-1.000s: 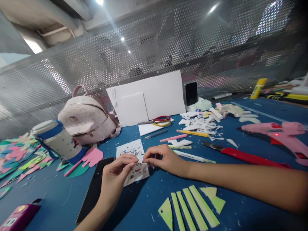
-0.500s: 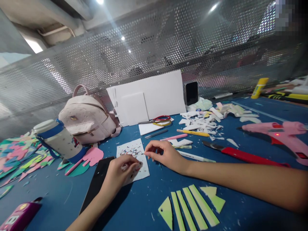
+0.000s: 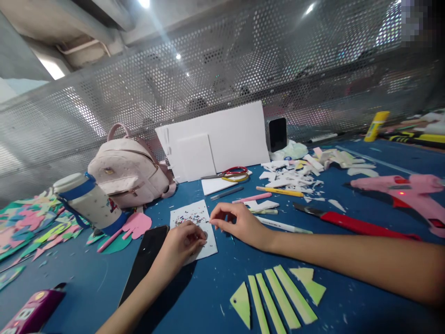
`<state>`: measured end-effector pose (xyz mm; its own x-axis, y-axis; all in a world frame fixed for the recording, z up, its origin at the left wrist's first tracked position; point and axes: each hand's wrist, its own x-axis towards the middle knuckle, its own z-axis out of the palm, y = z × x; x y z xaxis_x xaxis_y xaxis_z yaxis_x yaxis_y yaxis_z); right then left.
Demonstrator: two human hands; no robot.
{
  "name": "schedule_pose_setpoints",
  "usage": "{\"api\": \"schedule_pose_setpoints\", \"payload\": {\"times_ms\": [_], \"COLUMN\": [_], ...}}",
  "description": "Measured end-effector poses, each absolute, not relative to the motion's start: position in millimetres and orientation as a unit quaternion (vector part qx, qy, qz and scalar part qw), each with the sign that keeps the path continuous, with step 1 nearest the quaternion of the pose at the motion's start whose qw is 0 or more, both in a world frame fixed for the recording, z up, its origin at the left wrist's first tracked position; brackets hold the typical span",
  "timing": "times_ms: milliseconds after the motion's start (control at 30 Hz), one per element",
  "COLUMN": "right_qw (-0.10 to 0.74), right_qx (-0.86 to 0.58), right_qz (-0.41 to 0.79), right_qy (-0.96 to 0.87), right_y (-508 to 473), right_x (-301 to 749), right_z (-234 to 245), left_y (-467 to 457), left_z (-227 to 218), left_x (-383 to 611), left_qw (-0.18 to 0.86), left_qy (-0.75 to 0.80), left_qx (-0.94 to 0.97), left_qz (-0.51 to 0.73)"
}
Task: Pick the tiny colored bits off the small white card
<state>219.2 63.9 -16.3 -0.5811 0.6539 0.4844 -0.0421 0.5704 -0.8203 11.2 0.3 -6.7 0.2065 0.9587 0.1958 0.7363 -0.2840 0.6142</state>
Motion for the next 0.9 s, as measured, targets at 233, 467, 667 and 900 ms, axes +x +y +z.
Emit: {"api": "schedule_pose_setpoints", "payload": {"times_ms": [233, 467, 667, 900], "right_qw": [0.412, 0.406, 0.408, 0.409], "right_qx": [-0.204, -0.207, -0.206, -0.205], "right_qz": [0.420, 0.421, 0.419, 0.417], "right_qy": [-0.783, -0.784, -0.785, -0.785], "right_y": [63, 62, 63, 63], "right_x": [219, 219, 219, 220], "right_z": [-17, -13, -16, -16], "left_y": [7, 4, -1, 0], "left_z": [-3, -1, 7, -4], "left_x": [12, 10, 9, 7], "left_qw": [0.238, 0.272, 0.341, 0.399], "left_qy": [0.571, 0.571, 0.573, 0.555], "left_qx": [0.744, 0.733, 0.680, 0.605], "left_qz": [0.253, 0.250, 0.304, 0.409]}}
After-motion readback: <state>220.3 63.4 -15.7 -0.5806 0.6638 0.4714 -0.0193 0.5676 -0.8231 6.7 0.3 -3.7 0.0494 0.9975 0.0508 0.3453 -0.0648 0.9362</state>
